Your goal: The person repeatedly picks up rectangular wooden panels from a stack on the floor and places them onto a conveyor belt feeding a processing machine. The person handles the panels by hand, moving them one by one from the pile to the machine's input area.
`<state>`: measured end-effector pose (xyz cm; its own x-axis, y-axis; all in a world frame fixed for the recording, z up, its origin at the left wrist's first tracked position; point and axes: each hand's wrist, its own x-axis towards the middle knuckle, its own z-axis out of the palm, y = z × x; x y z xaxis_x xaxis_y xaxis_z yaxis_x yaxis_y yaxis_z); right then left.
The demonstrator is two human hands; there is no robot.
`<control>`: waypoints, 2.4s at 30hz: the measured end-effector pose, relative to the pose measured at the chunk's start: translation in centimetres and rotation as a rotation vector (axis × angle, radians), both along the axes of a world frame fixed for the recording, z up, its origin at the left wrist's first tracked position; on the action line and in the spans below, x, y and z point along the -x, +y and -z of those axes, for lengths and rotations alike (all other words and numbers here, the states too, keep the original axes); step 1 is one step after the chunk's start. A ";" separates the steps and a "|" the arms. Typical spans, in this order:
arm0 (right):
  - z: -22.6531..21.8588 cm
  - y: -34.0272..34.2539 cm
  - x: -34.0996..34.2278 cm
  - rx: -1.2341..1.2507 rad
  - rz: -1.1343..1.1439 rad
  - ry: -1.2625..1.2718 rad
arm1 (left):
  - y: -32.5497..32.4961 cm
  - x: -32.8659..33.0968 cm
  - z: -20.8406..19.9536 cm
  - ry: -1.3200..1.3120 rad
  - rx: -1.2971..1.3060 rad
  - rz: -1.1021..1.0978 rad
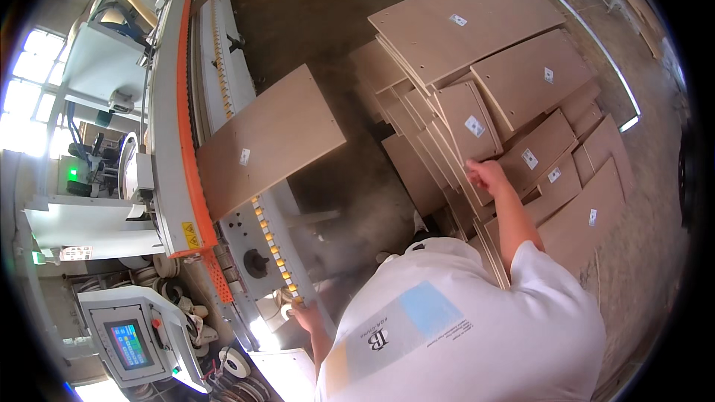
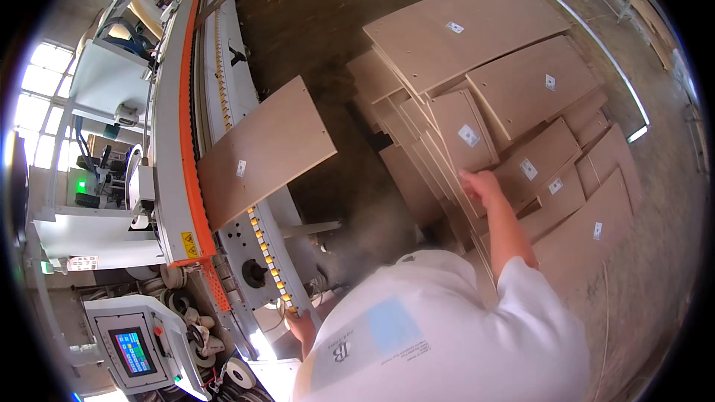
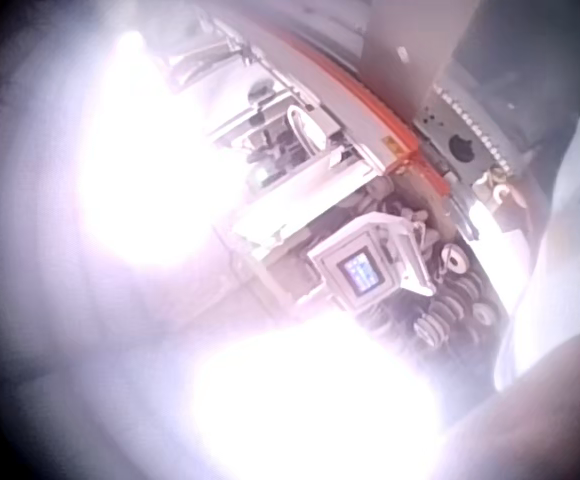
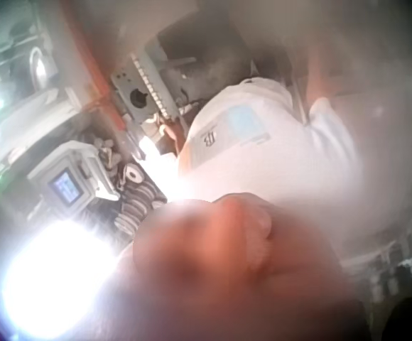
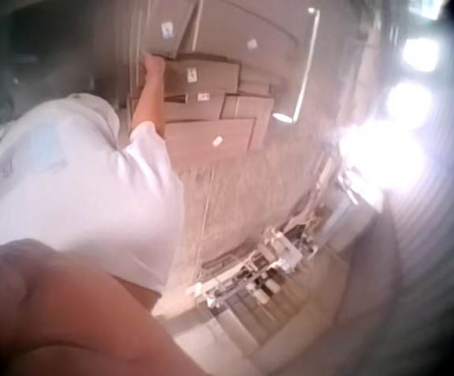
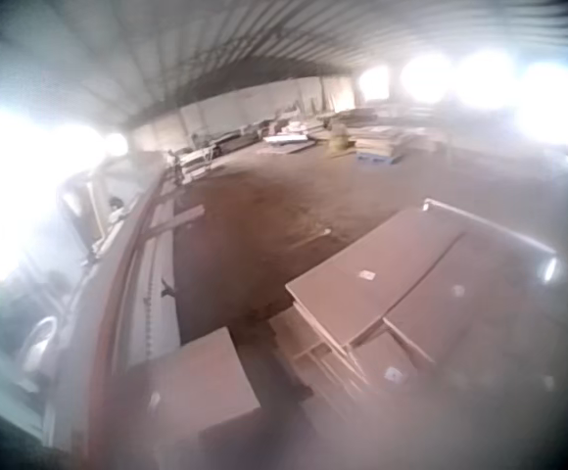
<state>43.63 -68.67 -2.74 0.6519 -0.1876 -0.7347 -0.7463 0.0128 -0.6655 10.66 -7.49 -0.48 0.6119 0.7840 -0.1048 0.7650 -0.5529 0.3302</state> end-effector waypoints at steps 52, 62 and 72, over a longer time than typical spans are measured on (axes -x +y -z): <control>-9.6 29.9 5.2 0.630 -1.393 -0.662 | 1.6 -0.8 -1.0 -0.890 0.972 -0.584; -5.0 29.7 7.4 0.421 -1.395 -0.546 | 15.7 -0.1 1.6 -1.236 0.963 -0.993; -2.1 22.9 10.3 0.427 -1.288 -0.277 | 19.0 -5.0 3.4 -1.451 1.058 -1.053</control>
